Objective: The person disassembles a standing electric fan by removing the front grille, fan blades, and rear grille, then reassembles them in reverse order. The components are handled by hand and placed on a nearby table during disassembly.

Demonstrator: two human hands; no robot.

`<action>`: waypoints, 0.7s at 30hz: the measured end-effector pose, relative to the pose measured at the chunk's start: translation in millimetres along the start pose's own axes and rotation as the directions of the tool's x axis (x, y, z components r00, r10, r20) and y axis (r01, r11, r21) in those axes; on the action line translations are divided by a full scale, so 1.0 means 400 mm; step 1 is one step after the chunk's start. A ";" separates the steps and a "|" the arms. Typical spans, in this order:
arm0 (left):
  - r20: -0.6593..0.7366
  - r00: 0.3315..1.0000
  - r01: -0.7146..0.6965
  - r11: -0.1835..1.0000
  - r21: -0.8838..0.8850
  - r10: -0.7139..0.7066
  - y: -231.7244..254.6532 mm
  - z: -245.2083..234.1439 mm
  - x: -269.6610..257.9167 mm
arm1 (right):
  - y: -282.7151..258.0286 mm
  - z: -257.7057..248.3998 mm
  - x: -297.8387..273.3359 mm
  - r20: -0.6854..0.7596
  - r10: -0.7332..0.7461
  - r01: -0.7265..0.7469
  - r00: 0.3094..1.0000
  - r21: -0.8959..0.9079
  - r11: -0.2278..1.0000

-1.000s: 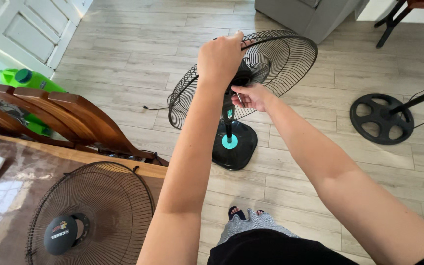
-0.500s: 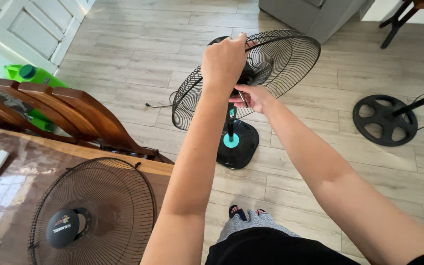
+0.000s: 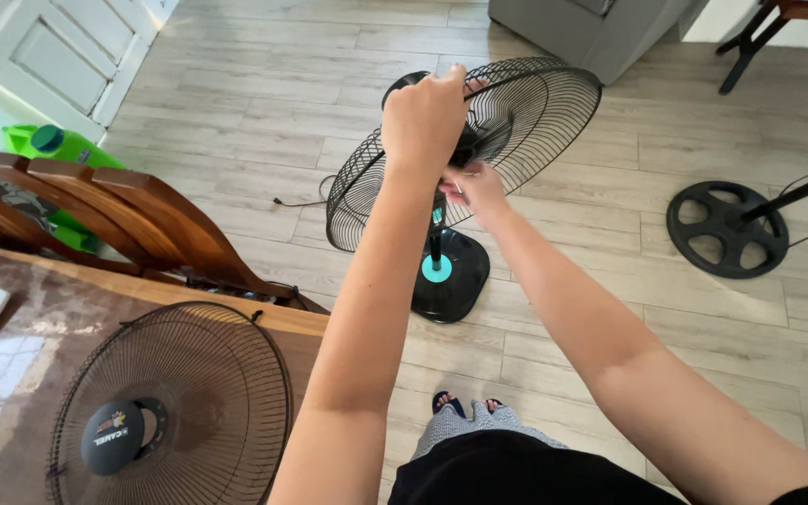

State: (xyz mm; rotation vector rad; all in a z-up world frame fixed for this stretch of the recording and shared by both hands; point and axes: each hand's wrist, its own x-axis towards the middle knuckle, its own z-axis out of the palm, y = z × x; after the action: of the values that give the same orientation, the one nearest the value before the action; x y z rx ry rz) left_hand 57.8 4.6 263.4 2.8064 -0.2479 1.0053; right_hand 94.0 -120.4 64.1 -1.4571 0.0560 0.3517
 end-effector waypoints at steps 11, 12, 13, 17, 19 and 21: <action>-0.038 0.999 0.012 0.999 0.037 -0.011 0.014 0.009 0.002 | 0.099 -0.073 0.123 0.173 0.196 -0.261 0.965 0.598 0.757; -0.008 1.000 0.003 0.999 0.052 -0.003 0.008 0.008 0.005 | 0.101 -0.057 0.120 0.169 0.041 -0.122 0.985 0.498 0.859; 0.022 1.000 -0.006 0.998 0.067 0.005 0.002 0.007 0.008 | 0.102 -0.042 0.114 0.183 -0.114 0.035 0.976 0.390 0.920; 0.028 1.000 -0.014 0.996 0.086 0.012 0.019 0.009 0.003 | 0.127 -0.021 0.019 -0.137 -0.479 0.418 0.867 -0.324 0.849; 0.043 0.999 -0.015 0.997 0.077 0.011 0.016 -0.001 0.017 | 0.102 -0.006 0.020 -0.158 -0.696 0.449 0.700 -0.660 0.602; 0.033 0.999 -0.013 0.998 0.053 0.011 0.018 -0.005 0.007 | 0.095 -0.012 0.017 -0.189 -0.193 0.220 0.963 0.133 0.966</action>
State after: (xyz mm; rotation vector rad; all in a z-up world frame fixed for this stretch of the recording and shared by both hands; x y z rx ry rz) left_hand 57.3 -2.4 267.3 2.8749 -0.2461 0.9829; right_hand 91.1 -121.2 25.4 -1.3247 0.0695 0.0462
